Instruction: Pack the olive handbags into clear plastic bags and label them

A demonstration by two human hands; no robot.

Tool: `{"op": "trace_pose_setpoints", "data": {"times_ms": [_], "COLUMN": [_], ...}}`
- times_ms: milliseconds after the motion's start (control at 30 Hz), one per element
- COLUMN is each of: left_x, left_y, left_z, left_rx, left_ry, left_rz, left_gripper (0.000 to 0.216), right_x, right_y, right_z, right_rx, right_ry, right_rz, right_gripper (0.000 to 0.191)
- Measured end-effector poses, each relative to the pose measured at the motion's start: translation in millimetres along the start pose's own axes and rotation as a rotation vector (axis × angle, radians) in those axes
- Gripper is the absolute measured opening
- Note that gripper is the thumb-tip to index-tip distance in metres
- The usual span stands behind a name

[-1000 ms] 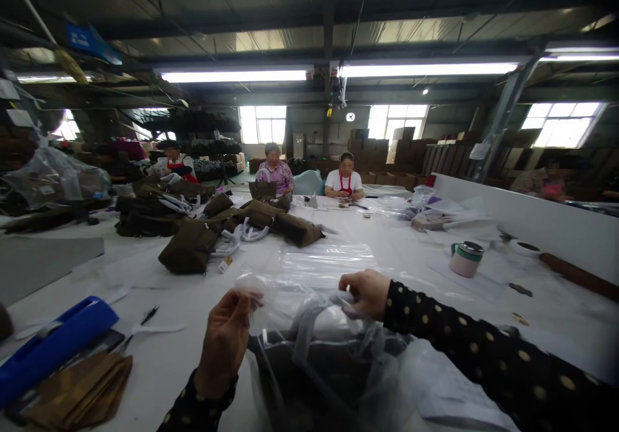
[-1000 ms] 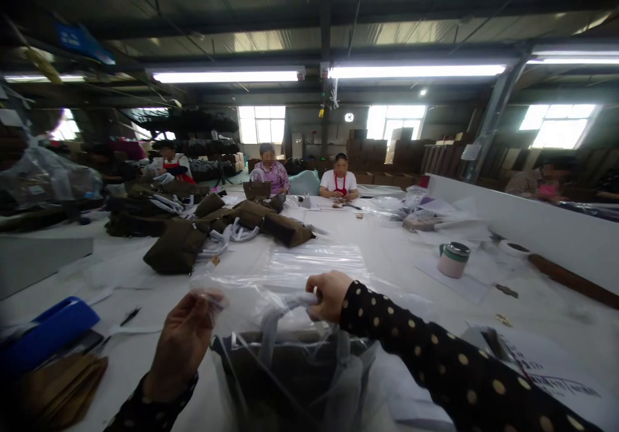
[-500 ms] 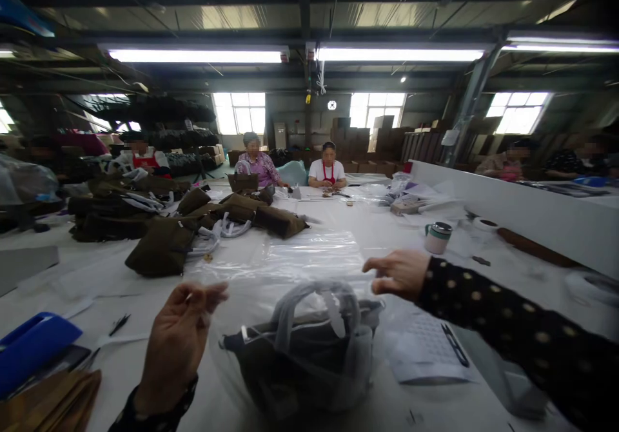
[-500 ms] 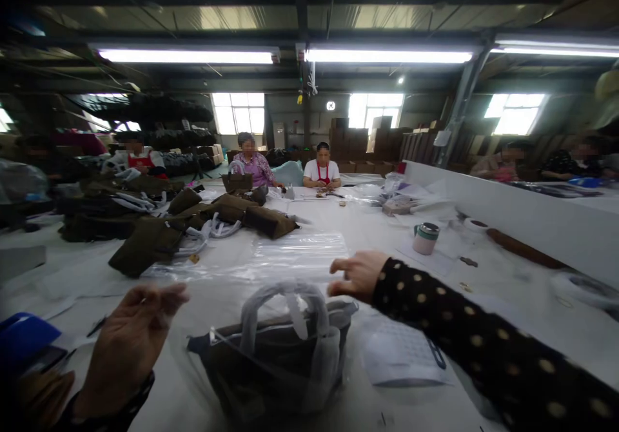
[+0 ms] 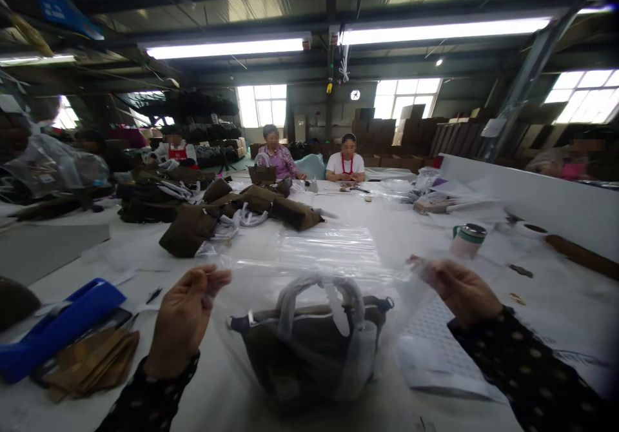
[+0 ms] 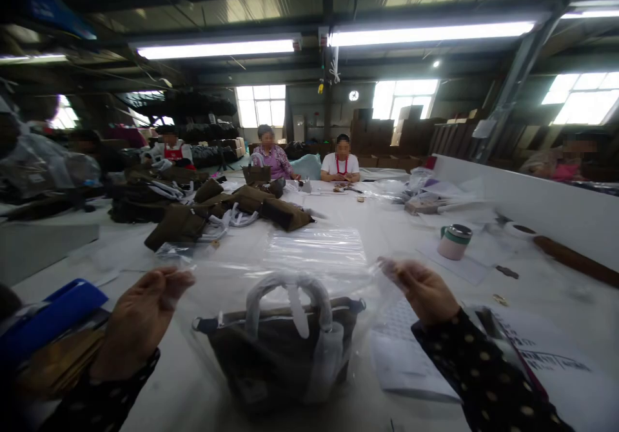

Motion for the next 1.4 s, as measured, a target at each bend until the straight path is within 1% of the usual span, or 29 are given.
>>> {"op": "trace_pose_setpoints", "data": {"times_ms": [33,67,167,200,267,300,367,433,467,500,567,633,700,767,833,867,900,967,1000,1033,1067,1100,1133,1167,1233,1267,1300,1333,1400], "left_x": [2,5,10,8,-6,-16,-34,-37,-29,-14,32,83,127,157,172,175,175,171,168,164,160,156,153,150,146,144,142,139,133], "left_y": [-2,-8,-39,-51,-69,-73,-74,-66,-61,-54,-37,-22,-11,-3,3,5,6,8,8,8,7,6,5,5,4,3,2,1,-2], "left_z": [6,15,54,68,93,100,104,92,80,67,34,0,-31,-57,-74,-80,-84,-87,-86,-86,-85,-85,-84,-83,-79,-76,-73,-70,-65], "left_rx": [-0.009,-0.009,0.038,0.051,0.06,0.068,0.118,0.232,0.311,0.388,0.514,0.588,0.635,0.677,0.754,0.809,0.869,0.982,1.027,1.06,1.092,1.123,1.144,1.155,1.14,1.119,1.092,1.067,1.034], "left_ry": [0.018,0.045,0.14,0.158,0.152,0.131,0.069,0.038,0.053,0.089,0.202,0.312,0.4,0.471,0.509,0.505,0.486,0.415,0.378,0.349,0.325,0.305,0.288,0.276,0.26,0.253,0.243,0.232,0.207], "left_rz": [-0.011,-0.025,-0.041,-0.039,-0.046,-0.055,-0.083,-0.087,-0.07,-0.041,0.036,0.099,0.143,0.176,0.245,0.303,0.368,0.488,0.525,0.539,0.542,0.54,0.535,0.527,0.511,0.502,0.492,0.48,0.468], "left_gripper": [0.015,0.011,0.017,0.02,0.022,0.022,0.021,0.016,0.013,0.012,0.017,0.024,0.027,0.027,0.026,0.025,0.024,0.023,0.022,0.022,0.022,0.022,0.022,0.023,0.022,0.022,0.023,0.023,0.023], "right_x": [-4,-7,-6,0,16,25,42,45,38,25,-17,-65,-104,-127,-129,-122,-112,-95,-95,-105,-122,-143,-166,-188,-217,-224,-226,-225,-225], "right_y": [-1,-2,-16,-22,-30,-32,-32,-22,-15,-5,18,37,54,63,62,56,45,7,-19,-47,-72,-92,-107,-117,-122,-121,-118,-114,-106], "right_z": [10,22,66,81,103,109,110,95,84,71,41,9,-23,-52,-77,-85,-92,-108,-121,-136,-153,-169,-184,-196,-211,-214,-216,-217,-218], "right_rx": [-0.079,-0.145,-0.24,-0.247,-0.26,-0.249,-0.161,-0.054,-0.008,0.02,0.036,0.06,0.067,0.133,0.227,0.26,0.281,0.314,0.362,0.431,0.491,0.527,0.566,0.586,0.566,0.537,0.504,0.474,0.42], "right_ry": [-0.005,-0.018,-0.069,-0.064,-0.024,-0.004,0.053,0.1,0.106,0.098,0.036,-0.052,-0.143,-0.272,-0.362,-0.351,-0.295,-0.097,-0.003,0.048,0.07,0.078,0.076,0.076,0.106,0.145,0.193,0.232,0.244], "right_rz": [0.069,0.126,0.2,0.203,0.214,0.223,0.223,0.2,0.174,0.145,0.063,-0.064,-0.174,-0.267,-0.376,-0.444,-0.513,-0.634,-0.686,-0.742,-0.811,-0.892,-0.969,-1.034,-1.097,-1.096,-1.073,-1.042,-1.01], "right_gripper": [0.035,0.033,0.028,0.026,0.022,0.019,0.013,0.014,0.018,0.022,0.028,0.033,0.037,0.04,0.045,0.05,0.055,0.067,0.073,0.083,0.091,0.093,0.087,0.071,0.029,0.015,0.009,0.009,0.014]}}
Point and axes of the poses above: each hand's wrist, its own z-axis towards the middle knuckle, its own y-axis out of the back of the hand, x = y × z, the point moved 8 cm from there along z, towards the middle knuckle, and after that the axes turned 10 degrees about z, right-handed, at the moved point
